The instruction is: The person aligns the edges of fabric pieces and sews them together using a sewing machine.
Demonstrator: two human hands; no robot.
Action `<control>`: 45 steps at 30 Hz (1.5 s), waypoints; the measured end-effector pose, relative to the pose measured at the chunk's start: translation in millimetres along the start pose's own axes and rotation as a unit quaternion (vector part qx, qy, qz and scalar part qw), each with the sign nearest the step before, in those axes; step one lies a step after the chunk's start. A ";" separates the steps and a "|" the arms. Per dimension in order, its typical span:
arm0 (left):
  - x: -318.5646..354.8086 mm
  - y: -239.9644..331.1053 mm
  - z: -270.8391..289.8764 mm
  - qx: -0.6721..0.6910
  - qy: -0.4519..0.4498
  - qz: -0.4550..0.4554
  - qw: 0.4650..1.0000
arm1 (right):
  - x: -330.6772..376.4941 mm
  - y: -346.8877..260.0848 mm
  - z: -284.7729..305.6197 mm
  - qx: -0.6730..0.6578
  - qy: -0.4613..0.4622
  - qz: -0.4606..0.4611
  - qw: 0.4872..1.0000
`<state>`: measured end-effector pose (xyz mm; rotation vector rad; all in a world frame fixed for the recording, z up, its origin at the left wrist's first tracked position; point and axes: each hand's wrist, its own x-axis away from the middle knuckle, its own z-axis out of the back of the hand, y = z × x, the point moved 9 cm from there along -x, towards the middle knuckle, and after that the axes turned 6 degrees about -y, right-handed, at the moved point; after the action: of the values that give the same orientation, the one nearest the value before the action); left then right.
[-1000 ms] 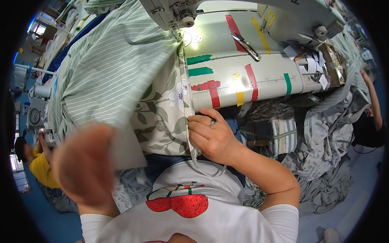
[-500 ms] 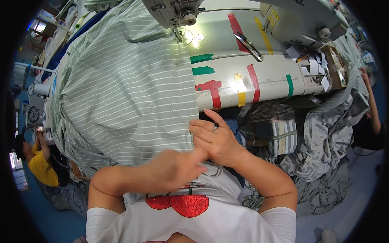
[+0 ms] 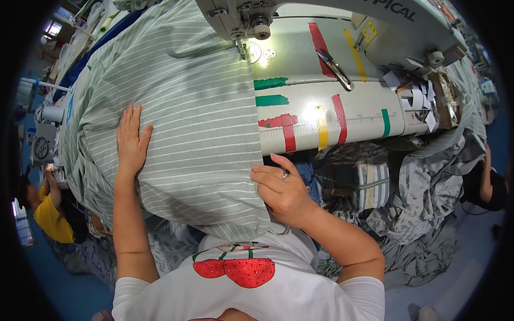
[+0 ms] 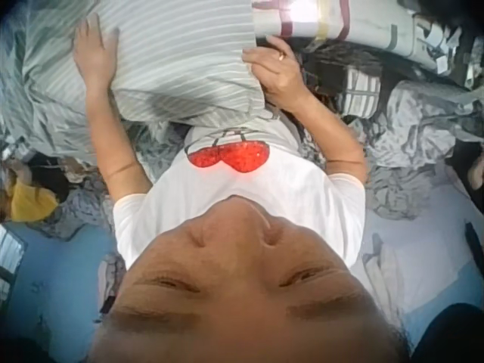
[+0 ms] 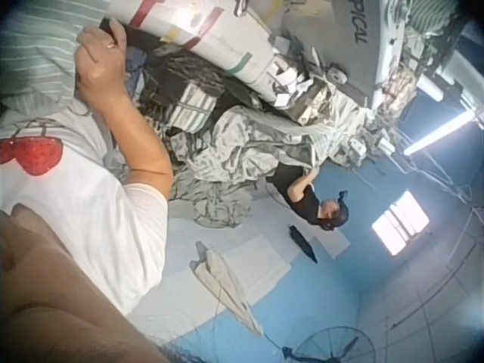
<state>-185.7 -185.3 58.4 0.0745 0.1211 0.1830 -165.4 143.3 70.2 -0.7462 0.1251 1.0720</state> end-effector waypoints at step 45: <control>-363.4 150.0 -27.3 0.251 0.051 -0.220 0.941 | -125.1 107.4 8.7 -0.025 -0.048 -0.051 0.997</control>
<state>-570.4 -104.1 85.3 0.5426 0.2823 -0.2979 -319.0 83.0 78.7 -0.7372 -0.0226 1.0140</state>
